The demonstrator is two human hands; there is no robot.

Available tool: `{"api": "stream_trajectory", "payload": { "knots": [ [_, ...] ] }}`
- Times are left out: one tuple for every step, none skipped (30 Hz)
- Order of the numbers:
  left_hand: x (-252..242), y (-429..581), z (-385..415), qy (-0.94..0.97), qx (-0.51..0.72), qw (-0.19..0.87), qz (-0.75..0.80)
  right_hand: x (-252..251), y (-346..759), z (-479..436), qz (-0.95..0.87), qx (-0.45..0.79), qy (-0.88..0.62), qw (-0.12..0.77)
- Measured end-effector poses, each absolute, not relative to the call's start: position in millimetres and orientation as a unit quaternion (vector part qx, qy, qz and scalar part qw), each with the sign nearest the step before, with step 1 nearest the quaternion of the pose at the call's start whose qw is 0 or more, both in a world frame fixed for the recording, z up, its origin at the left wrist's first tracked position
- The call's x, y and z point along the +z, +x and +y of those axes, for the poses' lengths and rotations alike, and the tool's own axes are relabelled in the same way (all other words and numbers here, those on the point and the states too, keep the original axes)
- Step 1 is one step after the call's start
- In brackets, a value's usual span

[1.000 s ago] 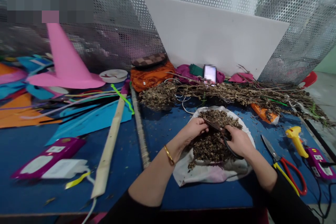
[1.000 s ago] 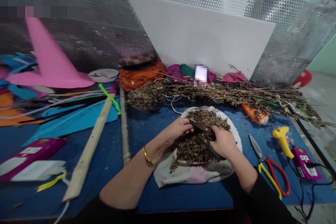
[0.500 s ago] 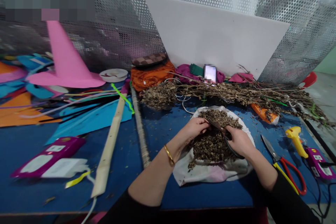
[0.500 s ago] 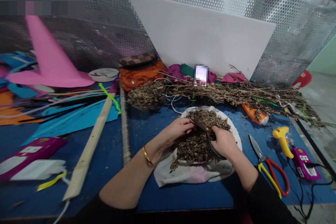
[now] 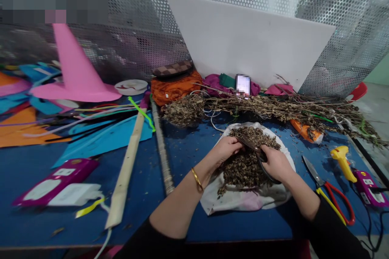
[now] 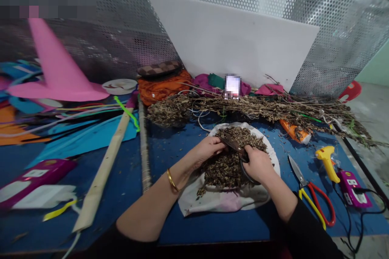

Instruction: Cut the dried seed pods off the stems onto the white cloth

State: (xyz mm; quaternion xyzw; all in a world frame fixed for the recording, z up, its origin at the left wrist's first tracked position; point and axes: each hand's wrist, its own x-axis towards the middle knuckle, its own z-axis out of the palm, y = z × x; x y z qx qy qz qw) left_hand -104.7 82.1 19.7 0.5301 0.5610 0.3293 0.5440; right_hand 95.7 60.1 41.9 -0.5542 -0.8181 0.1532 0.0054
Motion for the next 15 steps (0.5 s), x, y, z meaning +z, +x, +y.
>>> {"api": "stream_trajectory", "payload": {
  "knots": [
    [18.7, -105.1, 82.3, 0.531, 0.332, 0.542, 0.560, 41.9, 96.1, 60.6, -0.818, 0.158, -0.553, 0.002],
    [18.1, -105.3, 82.5, 0.532, 0.333, 0.541, 0.559, 41.9, 96.5, 61.1, -0.817, 0.163, -0.552, -0.002],
    [17.9, -105.5, 82.5, 0.531, 0.334, 0.543, 0.558, 41.7, 97.0, 61.5, -0.817, 0.166, -0.552, -0.004],
    [18.1, -105.4, 82.4, 0.529, 0.334, 0.545, 0.557, 41.3, 97.4, 61.9, -0.817, 0.168, -0.552, -0.004],
    [18.8, -105.1, 82.3, 0.527, 0.334, 0.548, 0.557, 40.8, 97.7, 62.0, -0.817, 0.168, -0.551, -0.002],
    [19.6, -104.7, 82.1, 0.524, 0.335, 0.549, 0.559, 40.0, 97.8, 62.0, -0.819, 0.166, -0.549, 0.000],
    [20.5, -104.1, 81.8, 0.520, 0.337, 0.549, 0.561, 39.2, 97.7, 61.7, -0.820, 0.163, -0.548, 0.003],
    [21.3, -103.5, 81.7, 0.516, 0.336, 0.550, 0.564, 38.4, 97.5, 61.3, -0.821, 0.158, -0.548, 0.006],
    [21.8, -103.0, 81.7, 0.514, 0.333, 0.551, 0.567, 37.7, 97.1, 60.8, -0.822, 0.152, -0.549, 0.010],
    [21.8, -102.7, 81.8, 0.514, 0.329, 0.552, 0.568, 37.1, 96.6, 60.4, -0.822, 0.147, -0.551, 0.013],
    [21.4, -102.6, 82.1, 0.517, 0.324, 0.554, 0.567, 36.8, 96.2, 60.0, -0.821, 0.142, -0.552, 0.014],
    [20.6, -102.9, 82.5, 0.521, 0.317, 0.555, 0.565, 36.8, 95.9, 59.9, -0.821, 0.139, -0.553, 0.013],
    [19.6, -103.4, 82.8, 0.527, 0.312, 0.555, 0.563, 37.0, 95.7, 59.9, -0.821, 0.139, -0.553, 0.011],
    [18.4, -104.1, 83.2, 0.532, 0.309, 0.554, 0.561, 37.4, 95.7, 60.2, -0.822, 0.141, -0.552, 0.006],
    [17.2, -104.9, 83.5, 0.536, 0.309, 0.550, 0.561, 37.8, 95.8, 60.6, -0.822, 0.145, -0.551, 0.002]
  ]
}}
